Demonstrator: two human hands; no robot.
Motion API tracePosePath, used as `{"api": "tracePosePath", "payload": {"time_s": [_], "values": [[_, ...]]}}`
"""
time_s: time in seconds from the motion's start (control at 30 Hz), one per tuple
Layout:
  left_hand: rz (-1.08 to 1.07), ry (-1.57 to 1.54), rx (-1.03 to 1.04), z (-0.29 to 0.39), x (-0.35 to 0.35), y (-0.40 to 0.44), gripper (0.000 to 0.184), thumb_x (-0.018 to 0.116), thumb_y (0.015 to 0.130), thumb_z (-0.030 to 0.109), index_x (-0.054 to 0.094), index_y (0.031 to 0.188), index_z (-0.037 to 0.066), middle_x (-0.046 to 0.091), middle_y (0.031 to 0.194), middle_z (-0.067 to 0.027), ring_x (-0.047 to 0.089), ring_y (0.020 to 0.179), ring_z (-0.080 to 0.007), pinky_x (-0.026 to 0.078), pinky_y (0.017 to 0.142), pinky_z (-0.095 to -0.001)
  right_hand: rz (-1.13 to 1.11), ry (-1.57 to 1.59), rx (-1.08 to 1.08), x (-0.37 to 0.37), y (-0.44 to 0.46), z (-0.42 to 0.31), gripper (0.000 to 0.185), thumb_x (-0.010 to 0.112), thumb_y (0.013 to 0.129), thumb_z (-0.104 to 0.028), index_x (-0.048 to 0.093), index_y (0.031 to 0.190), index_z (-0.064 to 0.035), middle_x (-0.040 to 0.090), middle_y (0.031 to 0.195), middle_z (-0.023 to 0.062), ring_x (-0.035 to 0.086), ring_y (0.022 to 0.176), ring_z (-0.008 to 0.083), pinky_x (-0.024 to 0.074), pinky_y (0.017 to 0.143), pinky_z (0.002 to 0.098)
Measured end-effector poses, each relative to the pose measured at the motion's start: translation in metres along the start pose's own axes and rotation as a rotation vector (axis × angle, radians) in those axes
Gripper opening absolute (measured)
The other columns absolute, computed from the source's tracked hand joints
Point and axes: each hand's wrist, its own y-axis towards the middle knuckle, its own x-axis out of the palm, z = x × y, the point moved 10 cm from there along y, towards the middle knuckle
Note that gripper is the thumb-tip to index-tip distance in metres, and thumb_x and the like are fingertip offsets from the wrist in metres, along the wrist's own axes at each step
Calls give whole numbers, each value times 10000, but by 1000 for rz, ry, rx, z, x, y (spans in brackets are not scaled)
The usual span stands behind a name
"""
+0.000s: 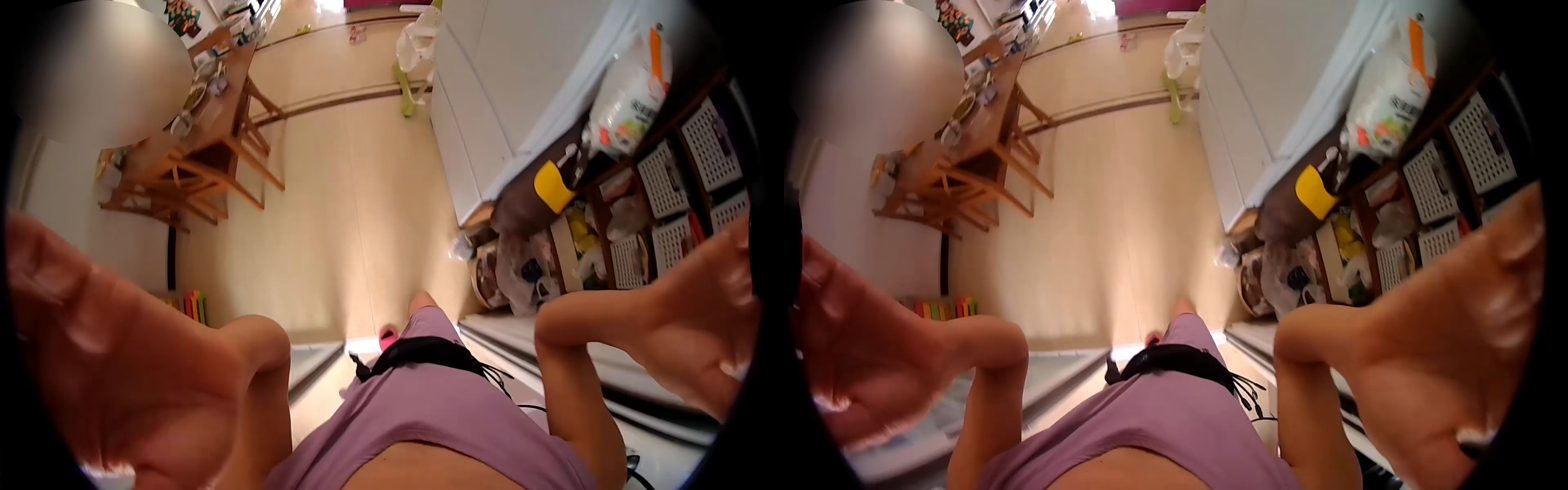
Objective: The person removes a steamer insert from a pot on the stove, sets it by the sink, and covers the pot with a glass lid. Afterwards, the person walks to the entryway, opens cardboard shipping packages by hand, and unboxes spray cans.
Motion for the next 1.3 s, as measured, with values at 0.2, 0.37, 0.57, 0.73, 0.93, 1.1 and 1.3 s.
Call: {"api": "tracePosePath", "payload": {"time_s": [0.2, 0.37, 0.57, 0.73, 0.93, 1.1, 1.3], "values": [[-57, -177, -55, -195, -56, 47, 321, 555, 861, 298, 490, 1109, 104, 457, 1148, -143, 412, 1061, -264, 347, 860, -389, -68, 192, 19, -11, 58, 170, 430, 521, 852, -393, 424, 1097, -53, 289, 965, 127, 308, 901, 243, 287, 781, 366], [-90, -235, -143, -364, -96, 116, 351, 545, 864, 308, 473, 1129, 89, 436, 1178, -162, 390, 1095, -282, 326, 891, -409, -53, 293, 89, -44, 124, 339, 552, 505, 841, -451, 364, 1169, -29, 261, 1079, 187, 272, 1011, 305, 243, 859, 429], [-85, -283, -259, -545, -180, 189, 388, 533, 868, 321, 453, 1154, 72, 410, 1213, -183, 363, 1136, -303, 300, 928, -433, -55, 416, 214, -60, 193, 564, 700, 487, 828, -519, 293, 1255, 0, 228, 1216, 258, 228, 1143, 378, 191, 953, 504], [-90, -306, -363, -710, -277, 232, 419, 523, 871, 331, 436, 1175, 57, 389, 1243, -202, 341, 1170, -321, 278, 958, -453, 29, 468, 347, -93, 223, 781, 824, 471, 817, -577, 234, 1327, 24, 200, 1329, 318, 192, 1253, 439, 147, 1032, 567], [-71, -357, -499, -923, -380, 305, 456, 511, 875, 344, 415, 1200, 39, 364, 1278, -224, 314, 1211, -343, 252, 995, -477, -194, -450, 842, -225, 180, 1056, 551, 264, 951, -436, 470, 1176, 22, 537, 1164, 173, 524, 1092, 283, 370, 966, 383], [-96, -457, -647, -1114, -438, 362, 487, 501, 878, 355, 398, 1220, 25, 342, 1308, -242, 291, 1245, -361, 231, 1026, -497, -201, -638, 1304, -364, 30, 1232, 303, 399, 951, -252, 538, 1096, -26, 617, 1008, 57, 597, 903, 155, 447, 785, 255], [18, -381, -841, -1361, -524, 379, 524, 489, 881, 367, 377, 1245, 7, 317, 1343, -264, 265, 1286, -383, 205, 1063, -521, -159, -767, 1546, -460, -32, 1412, 218, 529, 887, -162, 572, 1037, -9, 619, 1003, 91, 609, 879, 151, 484, 751, 263]]}}
